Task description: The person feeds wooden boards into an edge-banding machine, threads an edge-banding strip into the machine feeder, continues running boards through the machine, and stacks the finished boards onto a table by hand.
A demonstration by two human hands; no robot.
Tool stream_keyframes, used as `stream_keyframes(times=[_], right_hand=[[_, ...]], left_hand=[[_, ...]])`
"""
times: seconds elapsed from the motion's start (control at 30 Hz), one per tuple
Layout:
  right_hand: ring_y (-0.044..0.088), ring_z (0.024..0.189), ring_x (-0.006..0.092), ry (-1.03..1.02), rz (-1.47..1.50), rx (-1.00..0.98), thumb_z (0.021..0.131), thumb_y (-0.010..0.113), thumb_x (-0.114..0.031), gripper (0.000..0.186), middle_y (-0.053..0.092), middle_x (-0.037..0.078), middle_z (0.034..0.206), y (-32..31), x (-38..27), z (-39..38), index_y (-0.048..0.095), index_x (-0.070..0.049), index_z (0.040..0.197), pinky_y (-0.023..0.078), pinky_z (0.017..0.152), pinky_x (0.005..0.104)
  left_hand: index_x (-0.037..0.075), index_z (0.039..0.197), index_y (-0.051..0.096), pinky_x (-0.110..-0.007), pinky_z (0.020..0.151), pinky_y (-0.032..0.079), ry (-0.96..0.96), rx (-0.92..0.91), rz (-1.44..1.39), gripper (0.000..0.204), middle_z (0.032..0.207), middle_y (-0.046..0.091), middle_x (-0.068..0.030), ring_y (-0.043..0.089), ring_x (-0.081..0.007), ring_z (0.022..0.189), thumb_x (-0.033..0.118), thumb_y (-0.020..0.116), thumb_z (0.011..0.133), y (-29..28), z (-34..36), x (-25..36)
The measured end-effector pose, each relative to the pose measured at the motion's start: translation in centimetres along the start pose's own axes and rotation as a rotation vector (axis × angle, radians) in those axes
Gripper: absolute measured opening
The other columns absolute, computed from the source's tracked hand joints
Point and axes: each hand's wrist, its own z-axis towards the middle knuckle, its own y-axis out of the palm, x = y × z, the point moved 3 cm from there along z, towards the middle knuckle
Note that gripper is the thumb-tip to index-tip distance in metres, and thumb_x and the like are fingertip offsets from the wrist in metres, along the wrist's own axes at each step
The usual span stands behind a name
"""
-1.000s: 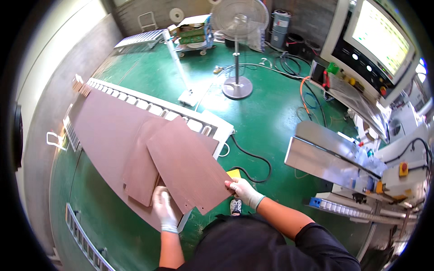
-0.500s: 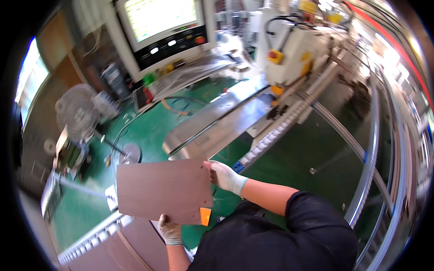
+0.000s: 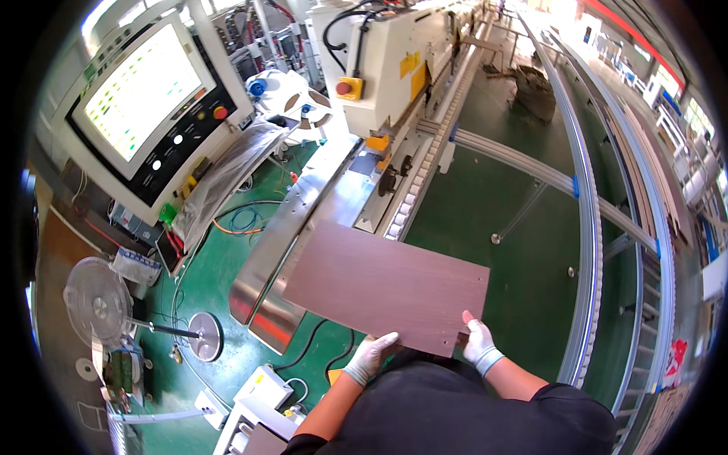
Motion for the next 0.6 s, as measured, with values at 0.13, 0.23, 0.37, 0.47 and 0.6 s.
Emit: stream_keyframes(times=[0.13, 0.23, 0.37, 0.47, 0.6], right_hand=[[0.067, 0.095, 0.0309, -0.049, 0.151, 0.026, 0.096, 0.066, -0.036, 0.039, 0.065, 0.008, 0.114, 1.8, -1.8, -1.6, 0.053, -0.014, 0.125, 0.057, 0.077, 0.0492], [0.063, 0.112, 0.0307, -0.029, 0.319, -0.055, 0.096, 0.060, -0.048, 0.054, 0.063, 0.007, 0.129, 2.5, -2.5, 0.3, 0.052, -0.013, 0.135, 0.051, 0.095, 0.0503], [0.061, 0.116, 0.0318, 0.099, 0.600, -0.163, 0.097, 0.057, -0.046, 0.052, 0.061, 0.007, 0.132, 5.0, -2.9, 3.1, 0.053, -0.011, 0.134, 0.049, 0.100, 0.0498], [0.058, 0.121, 0.0322, 0.139, 0.631, -0.178, 0.096, 0.057, -0.045, 0.052, 0.060, 0.009, 0.134, 7.6, -3.8, 3.9, 0.053, -0.010, 0.135, 0.044, 0.105, 0.0503], [0.060, 0.116, 0.0328, 0.171, 0.615, -0.036, 0.091, 0.066, -0.041, 0.044, 0.062, 0.009, 0.129, 10.2, -7.2, 4.5, 0.057, -0.013, 0.124, 0.047, 0.101, 0.0517]], left_hand=[[-0.008, 0.126, 0.057, -0.037, 0.096, 0.053, -0.198, -0.036, 0.078, 0.052, 0.117, 0.069, -0.0137, 0.067, -0.0248, 0.108, 0.031, 0.071, 0.094, -0.8, 2.5, -0.8], [-0.006, 0.122, 0.061, -0.040, 0.096, 0.052, -0.316, -0.071, 0.419, 0.052, 0.112, 0.071, -0.0187, 0.069, -0.0253, 0.103, 0.042, 0.056, 0.101, 0.3, 3.4, 2.4], [-0.002, 0.117, 0.065, -0.034, 0.089, 0.054, -0.076, 0.084, 0.568, 0.041, 0.108, 0.072, -0.0150, 0.070, -0.0219, 0.099, 0.035, 0.054, 0.104, -1.0, 2.8, 7.0], [-0.001, 0.117, 0.065, -0.034, 0.089, 0.053, 0.446, 0.288, 0.677, 0.029, 0.107, 0.071, -0.0121, 0.067, -0.0194, 0.097, 0.021, 0.052, 0.104, -1.2, 2.2, 12.6], [-0.003, 0.128, 0.056, -0.047, 0.109, 0.039, 0.793, 0.927, 1.439, 0.037, 0.136, 0.053, -0.0240, 0.050, -0.0376, 0.127, 0.018, 0.055, 0.098, -7.7, 3.6, 19.5]])
